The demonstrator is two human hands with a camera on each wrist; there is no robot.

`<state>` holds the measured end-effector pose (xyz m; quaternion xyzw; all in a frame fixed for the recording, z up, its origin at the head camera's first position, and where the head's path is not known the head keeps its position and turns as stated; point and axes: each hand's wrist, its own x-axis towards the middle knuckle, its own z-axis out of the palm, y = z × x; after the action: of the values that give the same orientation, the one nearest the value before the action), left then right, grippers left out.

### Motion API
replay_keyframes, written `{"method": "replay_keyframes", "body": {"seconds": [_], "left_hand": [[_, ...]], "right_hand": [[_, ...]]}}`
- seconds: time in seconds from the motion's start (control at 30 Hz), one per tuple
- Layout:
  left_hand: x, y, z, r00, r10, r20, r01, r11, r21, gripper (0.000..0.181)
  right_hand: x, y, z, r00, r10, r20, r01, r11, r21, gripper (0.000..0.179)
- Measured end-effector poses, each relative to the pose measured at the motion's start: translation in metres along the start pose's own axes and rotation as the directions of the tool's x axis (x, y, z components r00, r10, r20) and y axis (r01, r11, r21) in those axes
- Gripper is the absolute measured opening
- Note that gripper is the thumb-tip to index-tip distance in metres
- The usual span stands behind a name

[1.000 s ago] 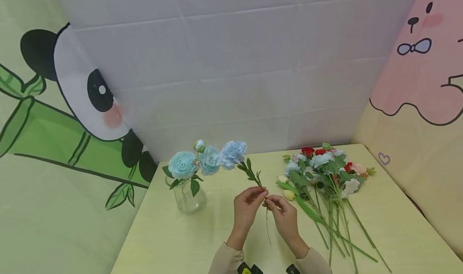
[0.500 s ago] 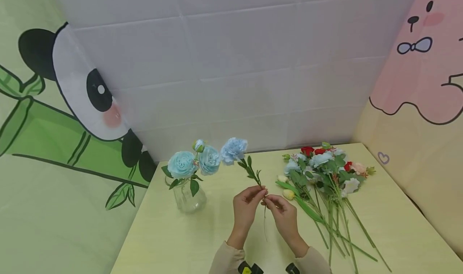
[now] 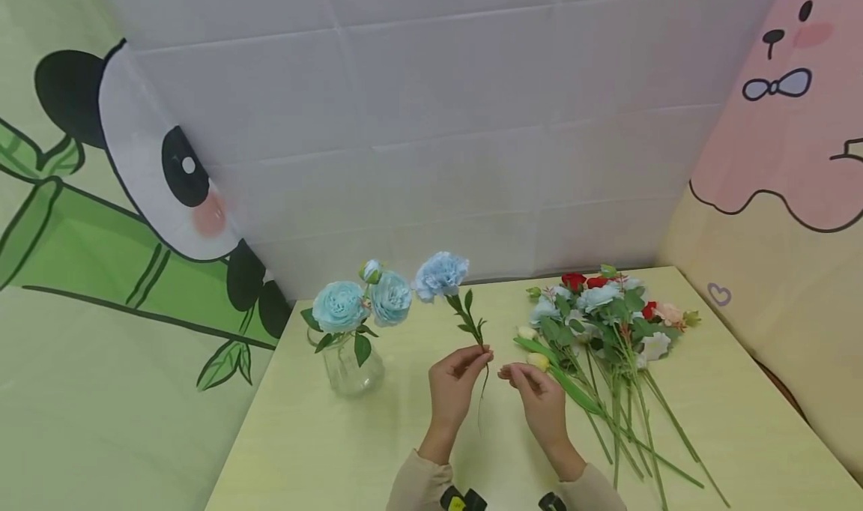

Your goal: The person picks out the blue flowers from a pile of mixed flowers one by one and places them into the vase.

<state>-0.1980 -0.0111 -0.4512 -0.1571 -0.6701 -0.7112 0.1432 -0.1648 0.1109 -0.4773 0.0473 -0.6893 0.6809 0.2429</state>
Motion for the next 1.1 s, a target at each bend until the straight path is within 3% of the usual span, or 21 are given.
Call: {"method": "replay_keyframes", "body": {"seconds": [0.13,0.23,0.3,0.4,0.53,0.73,0.83,0.97,1.1], "left_hand": [[0.0,0.017,-0.003,0.999,0.036,0.012,-0.037,0.999,0.025,0.012],[0.002,0.02,-0.007,0.988,0.15,0.033,-0.153,0.979,0.134,0.011],[0.005,0.014,-0.011,0.968,0.248,0.039,-0.25,0.941,0.228,0.011],[0.009,0.004,-0.018,0.927,0.374,0.036,-0.362,0.864,0.349,0.012],[0.014,-0.004,-0.026,0.899,0.435,0.044,-0.414,0.815,0.407,0.013],[0.016,0.001,-0.031,0.868,0.491,0.072,-0.464,0.751,0.47,0.012],[0.016,0.005,-0.032,0.853,0.513,0.093,-0.484,0.712,0.509,0.014],[0.016,0.007,-0.033,0.828,0.543,0.136,-0.514,0.642,0.568,0.019],[0.016,0.008,-0.035,0.785,0.593,0.179,-0.562,0.562,0.606,0.021]], "right_hand": [[0.0,0.007,-0.007,0.999,0.022,-0.03,-0.022,1.0,0.015,0.015],[0.0,0.019,-0.012,0.998,0.04,-0.048,-0.038,0.999,0.031,0.015],[0.0,0.027,-0.014,0.997,0.055,-0.061,-0.052,0.998,0.04,0.015],[0.0,0.036,-0.016,0.997,0.041,-0.066,-0.038,0.999,0.036,0.018],[0.0,0.05,-0.019,0.997,-0.053,-0.057,0.057,0.996,0.074,0.019],[0.001,0.069,-0.02,0.981,-0.19,-0.029,0.192,0.963,0.189,0.017],[-0.001,0.053,-0.019,0.993,-0.108,-0.048,0.114,0.983,0.144,0.019],[-0.004,0.043,-0.019,0.999,0.008,-0.051,-0.003,0.996,0.089,0.019],[-0.005,0.041,-0.021,0.997,0.063,-0.054,-0.059,0.996,0.071,0.018]]}}
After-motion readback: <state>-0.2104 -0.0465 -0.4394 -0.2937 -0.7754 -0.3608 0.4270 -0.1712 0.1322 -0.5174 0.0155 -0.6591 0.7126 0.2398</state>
